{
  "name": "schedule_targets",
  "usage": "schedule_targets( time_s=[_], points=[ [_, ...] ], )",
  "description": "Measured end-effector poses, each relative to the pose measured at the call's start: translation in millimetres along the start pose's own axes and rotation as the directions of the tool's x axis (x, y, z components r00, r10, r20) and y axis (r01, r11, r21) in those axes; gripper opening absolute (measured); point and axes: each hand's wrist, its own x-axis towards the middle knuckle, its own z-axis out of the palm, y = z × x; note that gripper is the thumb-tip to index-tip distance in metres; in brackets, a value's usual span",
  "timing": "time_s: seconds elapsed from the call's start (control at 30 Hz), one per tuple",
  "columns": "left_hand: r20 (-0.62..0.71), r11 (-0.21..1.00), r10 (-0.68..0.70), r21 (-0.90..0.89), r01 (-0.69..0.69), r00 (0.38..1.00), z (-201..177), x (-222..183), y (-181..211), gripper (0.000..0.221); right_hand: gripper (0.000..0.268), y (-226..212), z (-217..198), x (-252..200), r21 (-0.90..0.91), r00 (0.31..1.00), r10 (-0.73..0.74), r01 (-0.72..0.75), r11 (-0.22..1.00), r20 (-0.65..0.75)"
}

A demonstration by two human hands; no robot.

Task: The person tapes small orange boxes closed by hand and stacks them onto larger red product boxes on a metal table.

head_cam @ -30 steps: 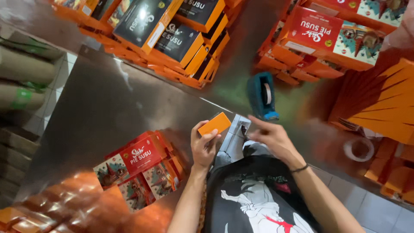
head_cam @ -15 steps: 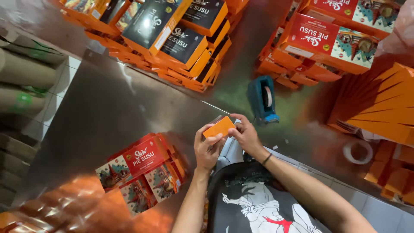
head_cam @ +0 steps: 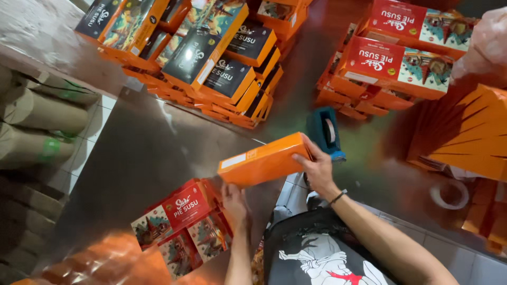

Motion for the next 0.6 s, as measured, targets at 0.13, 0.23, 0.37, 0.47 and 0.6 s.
schedule_targets(
  time_s=[0.13, 0.23, 0.37, 0.47, 0.6],
  points=[
    [0.421, 0.695, 0.246, 0.552, -0.462, 0.873, 34.9, 7.3, 20.6, 0.103, 0.042, -31.7, -0.7, 10.7, -0.202, 0.869, -0.401, 0.465, 0.862, 0.289],
    [0.749, 0.624, 0.372, 0.236, -0.745, 0.549, 88.4, -40.7, 99.4, 0.093, 0.017, -66.5, 8.3, 2.8, -0.162, 0.713, -0.445, 0.608, 0.777, 0.542],
    [0.903, 0.317, 0.376, 0.086, -0.945, 0.208, 86.2, -20.5, 80.6, 0.036, 0.003, -34.8, -38.6, 15.8, -0.106, 0.788, -0.293, 0.41, 0.906, 0.541],
    [0.841, 0.329, 0.473, 0.11, -0.938, 0.264, 79.8, -19.6, 69.6, 0.027, 0.02, 17.5, -101.3, 50.8, -0.564, 0.975, -0.018, 0.144, 0.813, 0.223],
    [0.781, 0.304, 0.541, 0.164, -0.938, 0.312, 68.3, -11.8, 52.3, 0.018, 0.055, 83.8, -136.6, 62.9, -0.621, 0.907, 0.408, -0.38, 0.685, -0.104]
  ],
)
